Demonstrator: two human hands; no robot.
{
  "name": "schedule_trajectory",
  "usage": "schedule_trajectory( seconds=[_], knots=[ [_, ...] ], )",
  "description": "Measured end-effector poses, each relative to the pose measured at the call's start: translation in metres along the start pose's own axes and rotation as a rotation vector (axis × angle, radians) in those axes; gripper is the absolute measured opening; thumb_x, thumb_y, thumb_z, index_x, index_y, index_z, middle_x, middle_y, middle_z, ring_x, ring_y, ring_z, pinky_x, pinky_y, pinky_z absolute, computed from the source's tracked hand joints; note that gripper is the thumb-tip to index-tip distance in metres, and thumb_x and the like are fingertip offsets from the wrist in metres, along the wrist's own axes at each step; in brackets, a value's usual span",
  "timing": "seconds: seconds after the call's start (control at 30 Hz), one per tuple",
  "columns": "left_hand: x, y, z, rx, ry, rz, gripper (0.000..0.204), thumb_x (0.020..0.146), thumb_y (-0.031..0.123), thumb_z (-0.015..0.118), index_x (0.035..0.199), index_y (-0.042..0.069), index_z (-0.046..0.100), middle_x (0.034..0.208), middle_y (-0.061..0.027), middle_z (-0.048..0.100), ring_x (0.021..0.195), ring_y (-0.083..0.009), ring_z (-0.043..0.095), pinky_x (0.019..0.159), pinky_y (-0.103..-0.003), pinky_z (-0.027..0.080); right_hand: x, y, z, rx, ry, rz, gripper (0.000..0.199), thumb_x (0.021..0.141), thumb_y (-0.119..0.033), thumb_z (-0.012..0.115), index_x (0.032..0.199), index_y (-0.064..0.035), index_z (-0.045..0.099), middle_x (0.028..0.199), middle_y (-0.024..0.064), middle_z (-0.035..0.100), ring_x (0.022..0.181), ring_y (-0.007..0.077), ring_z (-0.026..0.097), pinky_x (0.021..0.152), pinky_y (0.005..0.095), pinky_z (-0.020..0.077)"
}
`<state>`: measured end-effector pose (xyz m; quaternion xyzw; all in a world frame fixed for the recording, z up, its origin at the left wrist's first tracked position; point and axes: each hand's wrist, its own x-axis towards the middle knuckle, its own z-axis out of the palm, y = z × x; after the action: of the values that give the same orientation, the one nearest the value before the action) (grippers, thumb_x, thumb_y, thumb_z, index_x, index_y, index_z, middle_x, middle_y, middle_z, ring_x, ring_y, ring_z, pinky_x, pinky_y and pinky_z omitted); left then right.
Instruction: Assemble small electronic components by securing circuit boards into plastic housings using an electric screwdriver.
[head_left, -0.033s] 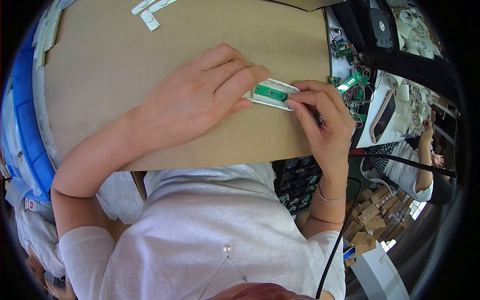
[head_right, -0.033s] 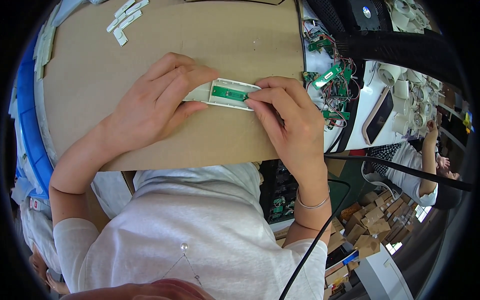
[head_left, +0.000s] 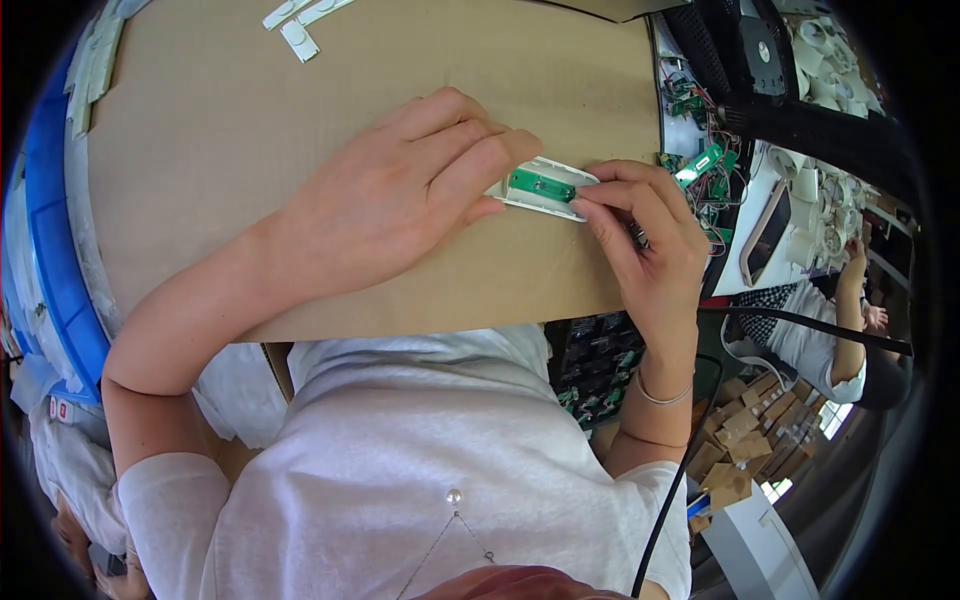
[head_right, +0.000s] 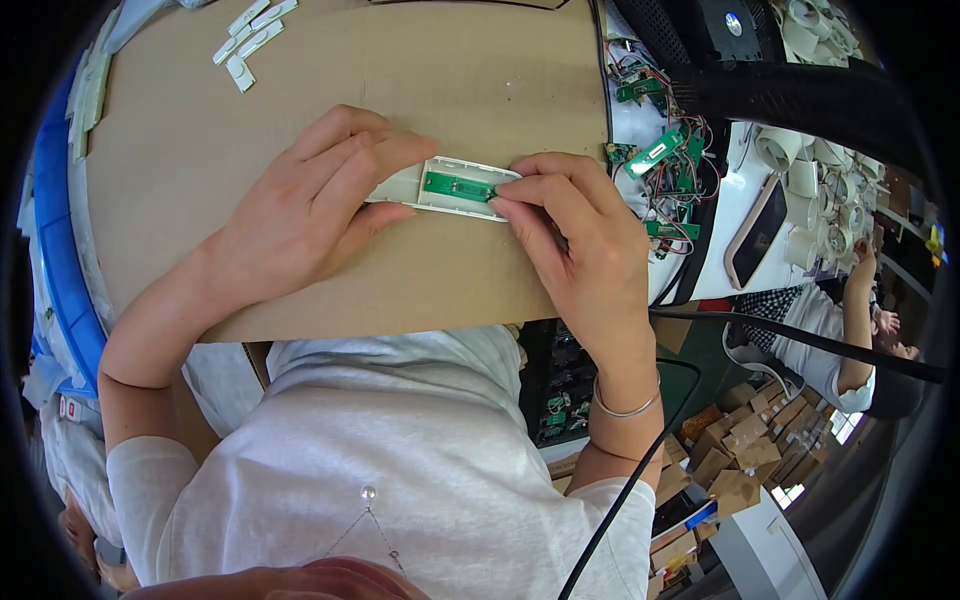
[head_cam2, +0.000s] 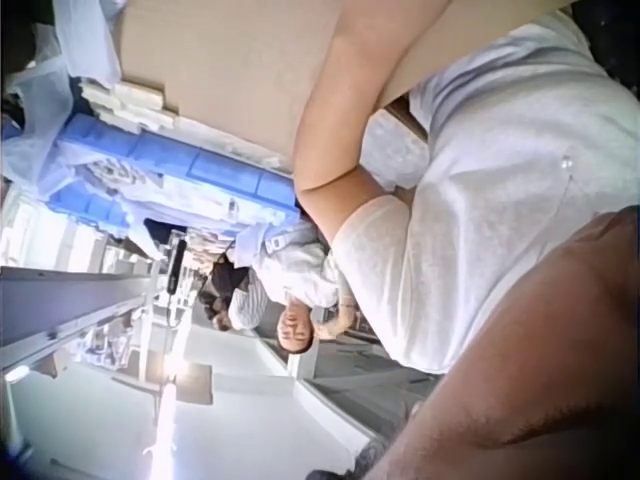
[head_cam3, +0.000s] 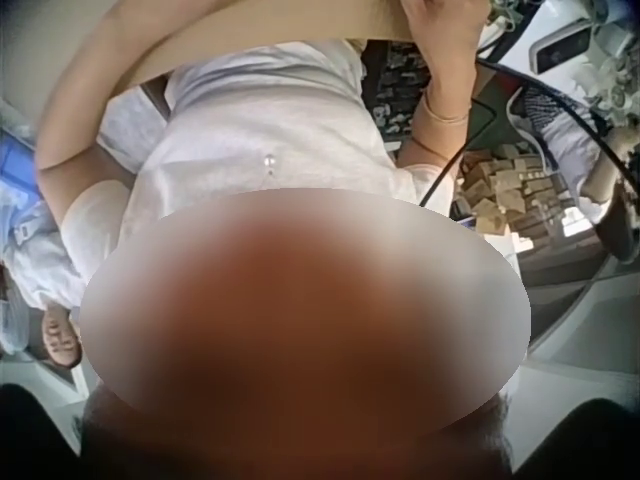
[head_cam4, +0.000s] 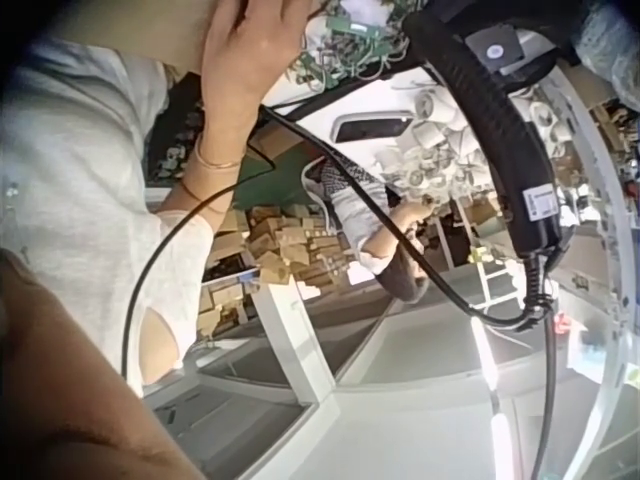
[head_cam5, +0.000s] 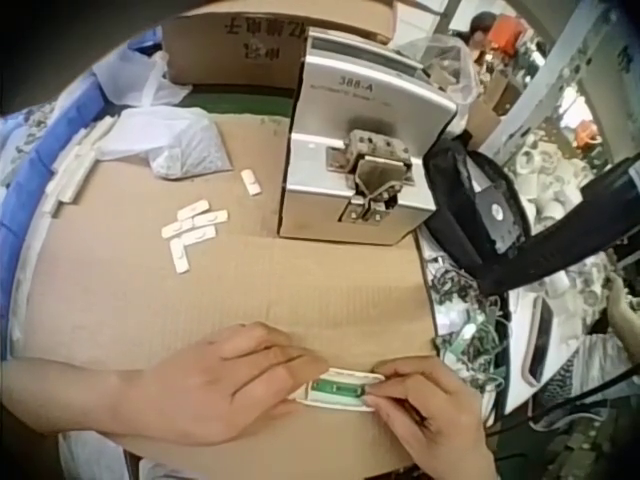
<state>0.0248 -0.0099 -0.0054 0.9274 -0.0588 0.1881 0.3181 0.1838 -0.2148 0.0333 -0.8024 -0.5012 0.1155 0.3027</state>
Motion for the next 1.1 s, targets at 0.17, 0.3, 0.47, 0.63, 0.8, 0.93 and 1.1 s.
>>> schedule_trajectory(
  seconds=[0.17,0.3,0.47,0.63,0.8,0.93,1.1],
  knots=[
    [0.001,0.0,0.001,-0.011,0.016,0.002,0.045,0.089,0.008,0.075,0.131,0.0,0.062,0.122,-0.0113,0.067,0.107,-0.0291,0.061,0.094,-0.038,0.052,0.004,-0.001,-0.002,-0.047,-0.028,-0.04,0.011,0.086,0.0,0.078,0.096,-0.0031,0.076,0.109,0.0057,0.071,0.075,0.0152,0.06,0.062,0.0254,0.0475],
    [0.001,0.0,0.0,-0.009,0.004,0.011,0.042,0.088,0.007,0.073,0.128,0.001,0.066,0.122,-0.0112,0.066,0.106,-0.0281,0.06,0.093,-0.037,0.052,0.007,-0.008,-0.003,-0.06,-0.052,-0.003,0.011,0.084,0.002,0.079,0.094,-0.0008,0.077,0.106,0.0068,0.072,0.083,0.0173,0.062,0.066,0.026,0.0467],
    [0.0,-0.004,0.001,0.079,-0.034,0.086,0.037,0.087,0.009,0.07,0.124,0.005,0.072,0.124,-0.0109,0.065,0.105,-0.0269,0.058,0.093,-0.036,0.051,0.009,-0.011,-0.005,-0.065,-0.088,0.018,0.011,0.084,0.003,0.078,0.094,-0.0009,0.076,0.106,0.0062,0.07,0.079,0.0164,0.06,0.064,0.0252,0.0454],
    [0.001,-0.001,0.004,0.146,-0.029,0.095,0.035,0.087,0.012,0.069,0.121,0.009,0.075,0.127,-0.0103,0.063,0.106,-0.0266,0.057,0.094,-0.035,0.05,0.011,-0.011,-0.004,-0.106,-0.126,-0.03,0.011,0.084,0.004,0.078,0.094,-0.0011,0.075,0.104,0.0056,0.069,0.076,0.0154,0.057,0.062,0.0245,0.0441],
    [0.005,0.001,0.01,0.219,0.033,0.139,0.028,0.088,0.017,0.065,0.114,0.01,0.073,0.119,-0.0091,0.06,0.103,-0.0235,0.053,0.09,-0.034,0.044,0.011,-0.014,-0.003,-0.084,-0.125,-0.029,0.011,0.086,0.004,0.077,0.095,-0.0008,0.074,0.105,0.0049,0.068,0.074,0.0145,0.055,0.063,0.0241,0.0439],
    [0.007,0.005,0.011,0.247,0.052,0.115,0.029,0.088,0.018,0.065,0.114,0.01,0.074,0.118,-0.0082,0.06,0.104,-0.0231,0.053,0.091,-0.034,0.042,0.008,-0.003,-0.001,0.02,-0.084,-0.053,0.014,0.087,0.004,0.077,0.1,-0.0009,0.074,0.107,0.0054,0.068,0.076,0.0141,0.057,0.065,0.0236,0.046],
    [0.009,0.006,0.004,0.235,-0.025,0.094,0.034,0.086,0.011,0.07,0.119,0.01,0.075,0.128,-0.0093,0.063,0.109,-0.0288,0.056,0.095,-0.038,0.046,0.0,0.003,-0.007,0.167,-0.047,0.015,0.018,0.088,0.004,0.077,0.105,-0.0013,0.075,0.108,0.0061,0.067,0.078,0.0141,0.058,0.068,0.023,0.0483]
  ],
)
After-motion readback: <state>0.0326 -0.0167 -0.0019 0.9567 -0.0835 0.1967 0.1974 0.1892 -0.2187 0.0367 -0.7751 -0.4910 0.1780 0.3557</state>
